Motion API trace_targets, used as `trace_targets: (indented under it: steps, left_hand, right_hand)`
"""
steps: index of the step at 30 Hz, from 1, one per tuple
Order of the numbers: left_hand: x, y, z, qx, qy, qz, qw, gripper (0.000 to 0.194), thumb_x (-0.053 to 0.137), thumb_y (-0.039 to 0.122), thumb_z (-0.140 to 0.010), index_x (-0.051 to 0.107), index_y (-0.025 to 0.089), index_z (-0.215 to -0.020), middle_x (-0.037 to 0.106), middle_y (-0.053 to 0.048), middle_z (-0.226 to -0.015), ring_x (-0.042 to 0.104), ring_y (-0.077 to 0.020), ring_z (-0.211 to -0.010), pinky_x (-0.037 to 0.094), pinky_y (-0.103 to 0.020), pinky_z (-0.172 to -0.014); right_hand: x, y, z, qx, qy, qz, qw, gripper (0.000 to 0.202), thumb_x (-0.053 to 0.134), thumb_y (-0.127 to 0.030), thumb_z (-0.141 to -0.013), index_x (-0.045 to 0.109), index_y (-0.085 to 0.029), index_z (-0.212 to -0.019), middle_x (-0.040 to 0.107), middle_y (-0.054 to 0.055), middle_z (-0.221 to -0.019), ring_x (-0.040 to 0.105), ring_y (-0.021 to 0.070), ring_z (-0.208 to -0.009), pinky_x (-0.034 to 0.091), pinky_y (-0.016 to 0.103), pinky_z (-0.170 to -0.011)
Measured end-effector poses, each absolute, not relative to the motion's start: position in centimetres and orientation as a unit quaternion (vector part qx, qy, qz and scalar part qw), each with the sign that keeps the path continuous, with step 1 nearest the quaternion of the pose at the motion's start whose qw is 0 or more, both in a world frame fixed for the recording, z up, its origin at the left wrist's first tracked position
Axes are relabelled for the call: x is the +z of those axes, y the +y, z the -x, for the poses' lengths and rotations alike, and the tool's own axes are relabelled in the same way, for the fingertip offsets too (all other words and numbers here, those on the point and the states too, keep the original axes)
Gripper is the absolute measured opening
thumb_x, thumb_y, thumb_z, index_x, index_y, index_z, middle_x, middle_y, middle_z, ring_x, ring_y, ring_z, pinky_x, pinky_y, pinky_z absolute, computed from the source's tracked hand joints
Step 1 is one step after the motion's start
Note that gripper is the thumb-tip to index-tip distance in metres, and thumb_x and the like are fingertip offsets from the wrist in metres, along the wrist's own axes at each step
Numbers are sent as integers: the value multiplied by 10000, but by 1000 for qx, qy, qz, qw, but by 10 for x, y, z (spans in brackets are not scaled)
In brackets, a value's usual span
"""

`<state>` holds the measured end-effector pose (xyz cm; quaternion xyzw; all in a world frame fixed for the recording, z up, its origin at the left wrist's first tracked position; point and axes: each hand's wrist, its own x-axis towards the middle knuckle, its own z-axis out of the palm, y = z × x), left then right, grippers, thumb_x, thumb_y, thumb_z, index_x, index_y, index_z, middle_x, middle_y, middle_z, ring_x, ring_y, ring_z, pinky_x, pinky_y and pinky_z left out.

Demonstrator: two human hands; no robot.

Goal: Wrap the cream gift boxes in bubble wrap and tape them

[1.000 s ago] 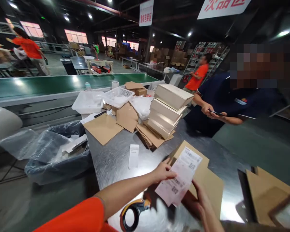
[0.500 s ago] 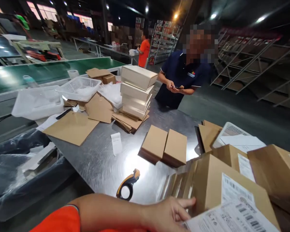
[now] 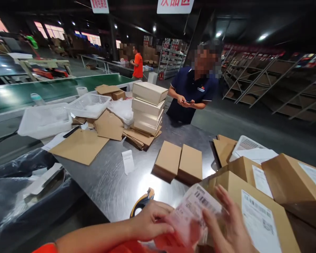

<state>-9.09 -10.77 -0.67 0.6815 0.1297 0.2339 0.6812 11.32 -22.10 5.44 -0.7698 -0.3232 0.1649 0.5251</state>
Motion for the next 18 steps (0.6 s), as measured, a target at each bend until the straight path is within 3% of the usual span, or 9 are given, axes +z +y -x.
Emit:
trace_targets:
  steps: [2,4,6,7,8,10,13,15,18]
  left_hand:
    - [-16,-103,108,230,163,-681,676,628,550,743,-842,781,159,-844,743,-105,-911,680,-241,-882,503,-323,-825]
    - [-28,-95,121,246,215,-661,675,635,628,726,-798,755,169,-1076,730,-111,-1083,660,-267,-1020,493,-354,-917]
    - [-37,-83,126,275,263,-631,676,816,775,665,-684,617,197,-1334,623,-121,-1340,576,-305,-1214,448,-387,-1023]
    - [-40,-77,125,285,280,-619,676,882,824,621,-636,577,204,-1373,584,-120,-1390,545,-311,-1254,433,-389,-1042]
    - [-43,-70,120,290,293,-609,678,841,838,584,-622,603,197,-1331,602,-114,-1356,552,-305,-1229,438,-379,-1027]
    - [-45,-57,105,284,320,-590,685,529,797,523,-666,705,151,-1031,693,-73,-1048,614,-245,-999,478,-330,-884]
    - [-49,-44,77,284,384,-535,697,304,706,424,-733,573,158,-674,518,34,-640,486,-127,-650,389,-254,-620]
    - [-56,-42,61,304,427,-499,690,274,687,367,-743,512,181,-643,457,53,-608,427,-113,-612,339,-253,-582]
    - [-80,-46,46,310,450,-445,709,271,720,356,-723,502,212,-648,498,43,-629,459,-138,-653,375,-272,-618]
  right_hand:
    - [48,-186,-82,206,-292,745,563,639,813,-642,-537,740,-247,-1034,733,110,-1066,699,316,-914,623,387,-725]
    - [37,-164,-60,234,-253,729,591,551,833,-629,-507,754,-208,-854,743,95,-841,693,270,-716,609,349,-619]
    - [26,-153,-47,258,-255,724,587,533,855,-601,-482,770,-200,-823,741,80,-777,687,249,-674,601,325,-617]
    - [20,-150,-43,273,-270,723,574,536,860,-590,-479,780,-201,-840,742,75,-770,686,242,-666,598,318,-617]
    - [15,-147,-41,284,-286,723,561,542,857,-589,-487,787,-202,-861,745,72,-773,685,237,-659,594,314,-611]
    - [6,-138,-42,269,-307,728,551,541,828,-609,-530,790,-203,-887,751,73,-803,688,235,-681,590,313,-624]
    - [-12,-112,-56,218,-301,737,564,515,787,-619,-582,785,-198,-880,758,88,-931,699,246,-837,581,320,-754]
    - [-28,-86,-75,245,-278,736,566,523,808,-603,-521,779,-181,-829,754,98,-923,690,248,-843,569,320,-748]
    - [-57,-39,-114,302,-240,733,560,552,823,-585,-401,752,-155,-739,723,90,-742,661,242,-685,551,341,-625]
